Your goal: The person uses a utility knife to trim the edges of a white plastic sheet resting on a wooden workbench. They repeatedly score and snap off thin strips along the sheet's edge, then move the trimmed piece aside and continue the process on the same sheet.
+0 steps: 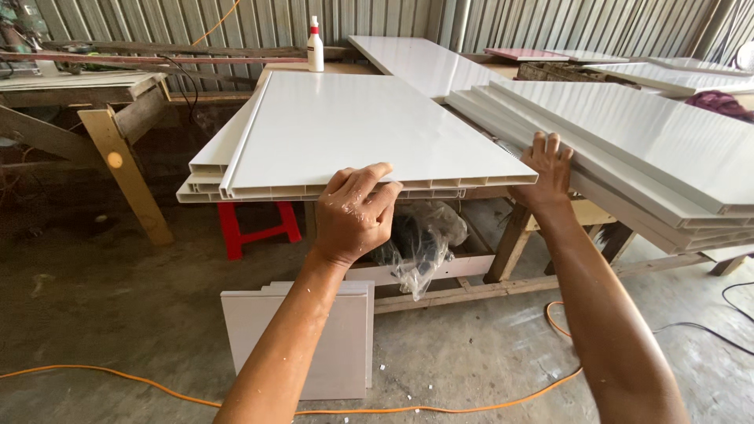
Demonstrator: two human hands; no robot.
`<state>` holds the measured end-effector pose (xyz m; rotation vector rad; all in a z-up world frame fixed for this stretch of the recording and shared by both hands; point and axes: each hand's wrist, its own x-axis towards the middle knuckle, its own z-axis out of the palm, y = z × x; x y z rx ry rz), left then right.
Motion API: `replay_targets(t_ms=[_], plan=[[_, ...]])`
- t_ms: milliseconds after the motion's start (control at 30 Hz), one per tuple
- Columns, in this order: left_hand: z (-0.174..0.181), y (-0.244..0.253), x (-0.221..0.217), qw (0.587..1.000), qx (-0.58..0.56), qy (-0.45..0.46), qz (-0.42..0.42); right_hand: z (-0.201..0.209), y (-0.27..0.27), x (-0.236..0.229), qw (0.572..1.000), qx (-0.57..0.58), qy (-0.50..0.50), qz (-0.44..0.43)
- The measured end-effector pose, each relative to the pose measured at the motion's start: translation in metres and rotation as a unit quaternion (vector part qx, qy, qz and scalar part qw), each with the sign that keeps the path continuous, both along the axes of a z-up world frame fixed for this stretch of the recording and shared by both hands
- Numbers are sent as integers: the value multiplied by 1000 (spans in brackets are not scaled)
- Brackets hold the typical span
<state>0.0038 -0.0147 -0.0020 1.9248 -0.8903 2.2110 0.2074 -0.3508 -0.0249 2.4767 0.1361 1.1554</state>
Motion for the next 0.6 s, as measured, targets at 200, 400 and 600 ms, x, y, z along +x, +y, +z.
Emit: replay_targets(t_ms=[200, 400, 600], plan=[[-5, 2, 5, 999, 13, 30, 37, -8, 7, -22, 981, 155, 73, 92], [2, -2, -13, 997, -7, 71, 9, -1, 29, -103, 797, 543, 116, 239], [0, 6, -23, 987, -14, 160, -13, -11, -10, -117, 355, 819, 138, 429]])
